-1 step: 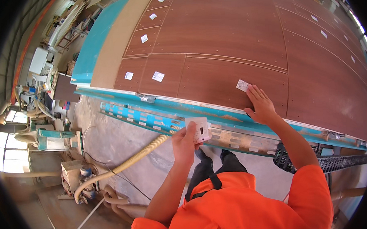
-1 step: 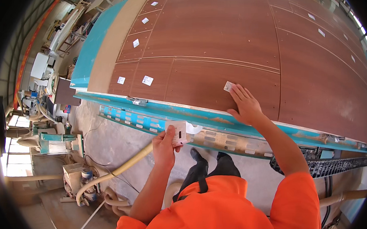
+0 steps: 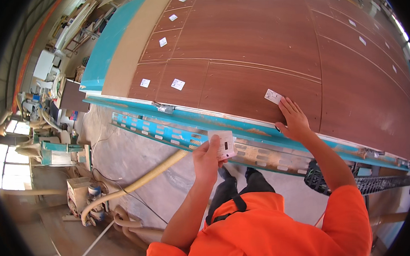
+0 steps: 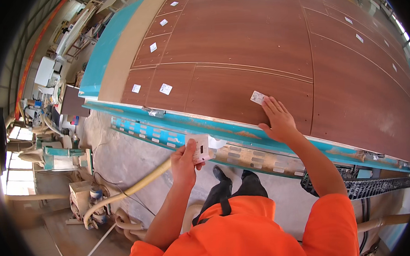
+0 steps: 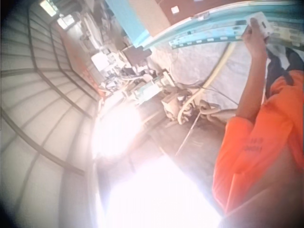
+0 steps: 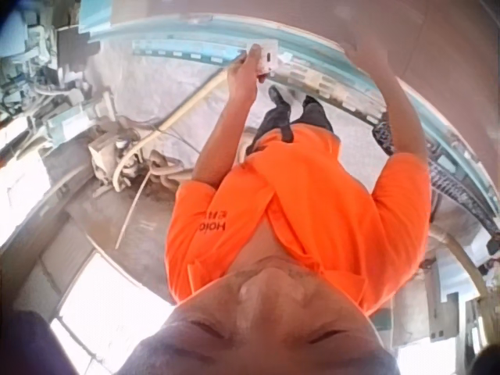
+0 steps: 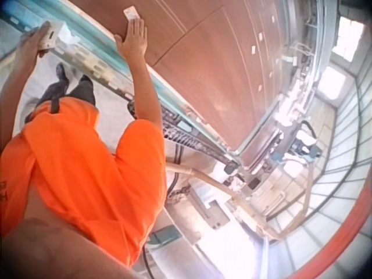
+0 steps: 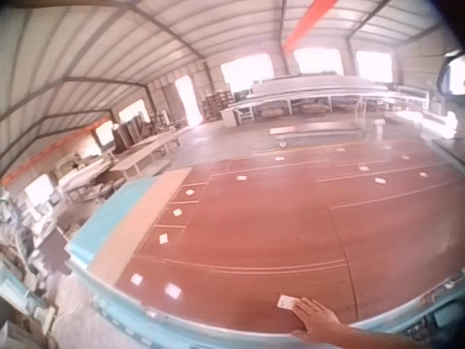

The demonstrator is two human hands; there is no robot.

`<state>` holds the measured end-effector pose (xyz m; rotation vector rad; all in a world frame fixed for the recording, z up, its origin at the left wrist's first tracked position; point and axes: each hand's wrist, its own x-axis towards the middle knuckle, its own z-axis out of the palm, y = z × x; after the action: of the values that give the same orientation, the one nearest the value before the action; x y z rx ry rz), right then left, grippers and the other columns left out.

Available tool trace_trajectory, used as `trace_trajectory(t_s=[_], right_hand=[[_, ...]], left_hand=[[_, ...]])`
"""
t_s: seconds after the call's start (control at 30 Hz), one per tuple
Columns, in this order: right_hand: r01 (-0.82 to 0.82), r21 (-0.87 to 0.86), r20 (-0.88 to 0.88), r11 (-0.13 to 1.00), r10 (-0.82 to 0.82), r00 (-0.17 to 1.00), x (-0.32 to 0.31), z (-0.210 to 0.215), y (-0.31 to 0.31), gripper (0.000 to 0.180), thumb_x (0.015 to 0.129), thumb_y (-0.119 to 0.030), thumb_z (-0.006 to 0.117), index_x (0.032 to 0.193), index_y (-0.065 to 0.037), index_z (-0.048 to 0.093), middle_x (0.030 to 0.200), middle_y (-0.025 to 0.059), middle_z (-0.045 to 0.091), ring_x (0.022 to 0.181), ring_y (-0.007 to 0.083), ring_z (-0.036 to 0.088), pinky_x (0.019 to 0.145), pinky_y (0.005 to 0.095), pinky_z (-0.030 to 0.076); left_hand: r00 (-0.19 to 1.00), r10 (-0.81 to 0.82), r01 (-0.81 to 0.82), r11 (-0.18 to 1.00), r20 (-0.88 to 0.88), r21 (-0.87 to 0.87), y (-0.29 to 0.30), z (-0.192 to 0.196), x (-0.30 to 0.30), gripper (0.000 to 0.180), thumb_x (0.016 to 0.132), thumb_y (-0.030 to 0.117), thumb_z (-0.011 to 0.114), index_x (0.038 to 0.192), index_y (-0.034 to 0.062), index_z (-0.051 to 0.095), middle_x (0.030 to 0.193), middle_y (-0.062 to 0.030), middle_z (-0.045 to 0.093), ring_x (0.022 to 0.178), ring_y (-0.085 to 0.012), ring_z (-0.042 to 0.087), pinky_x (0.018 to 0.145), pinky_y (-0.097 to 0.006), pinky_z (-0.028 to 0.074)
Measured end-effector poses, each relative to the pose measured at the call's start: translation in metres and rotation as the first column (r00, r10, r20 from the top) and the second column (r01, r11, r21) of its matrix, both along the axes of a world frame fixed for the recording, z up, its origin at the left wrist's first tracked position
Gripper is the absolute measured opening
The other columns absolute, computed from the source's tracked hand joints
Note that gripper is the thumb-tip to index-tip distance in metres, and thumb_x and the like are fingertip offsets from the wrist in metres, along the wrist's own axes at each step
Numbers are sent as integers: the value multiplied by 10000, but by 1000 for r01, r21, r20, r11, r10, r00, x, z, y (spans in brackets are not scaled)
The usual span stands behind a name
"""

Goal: The person peels small white labels from a roll and applies them by hand to designated spots on a large brown laminated wood panel resting on industrial machinery.

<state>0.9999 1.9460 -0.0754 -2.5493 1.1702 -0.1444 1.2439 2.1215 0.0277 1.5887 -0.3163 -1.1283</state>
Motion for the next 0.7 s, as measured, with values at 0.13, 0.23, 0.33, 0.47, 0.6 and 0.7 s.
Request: trace_trajectory(t_s=[0.13, 0.23, 0.33, 0.47, 0.6, 0.7], right_hand=[[-18, 68, 425, 998, -13, 905, -2, 1, 42, 378, 785, -178, 731, 1114, -44, 603, 1203, 151, 539, 1148, 323, 498, 982, 400, 399], [-136, 115, 718, 984, 12, 696, 36, 45, 98, 218, 742, -78, 764, 938, -57, 671, 992, 124, 625, 938, 311, 604, 833, 368, 490], [-140, 112, 789, 984, -3, 615, 56, 87, 142, 156, 751, -65, 750, 875, -46, 656, 905, 98, 609, 840, 246, 589, 740, 329, 479], [-112, 537, 702, 836, -369, 609, 44, 82, 174, 89, 811, -57, 708, 815, -23, 625, 792, 30, 587, 734, 107, 531, 632, 262, 425], [-131, 833, 511, 537, -658, 553, 29, 87, 198, 180, 881, -138, 682, 787, 1, 618, 700, -1, 598, 635, 69, 477, 596, 256, 410], [-97, 756, 561, 647, -564, 606, 16, 113, 219, 124, 864, -113, 687, 847, -2, 634, 778, 23, 624, 701, 97, 530, 655, 261, 445]], left_hand=[[999, -32, 32, 999, 1, 0, 6, -1, -10, 400, 985, 355, 546, 865, -9, 660, 643, -66, 627, 442, -98, 537, 366, -216, 354], [998, -54, 53, 998, 19, 34, 14, 0, -17, 411, 989, 372, 536, 884, -5, 659, 641, -66, 626, 443, -105, 552, 361, -221, 364], [994, -112, 112, 993, 1, -32, 22, 2, -25, 400, 993, 368, 531, 910, 0, 662, 665, -62, 634, 471, -102, 568, 382, -224, 385], [978, -193, 162, 943, -80, -290, 48, 0, -38, 324, 990, 293, 559, 1018, -10, 669, 784, -29, 664, 641, -63, 591, 536, -212, 456], [929, -368, 341, 836, 22, -430, 87, -2, -47, 229, 956, 152, 618, 1100, -19, 667, 912, -4, 674, 802, -42, 567, 701, -207, 468], [933, -359, 319, 845, -15, -429, 105, -9, -53, 172, 929, 72, 630, 1069, -13, 684, 939, -10, 673, 801, -52, 571, 696, -208, 467]])
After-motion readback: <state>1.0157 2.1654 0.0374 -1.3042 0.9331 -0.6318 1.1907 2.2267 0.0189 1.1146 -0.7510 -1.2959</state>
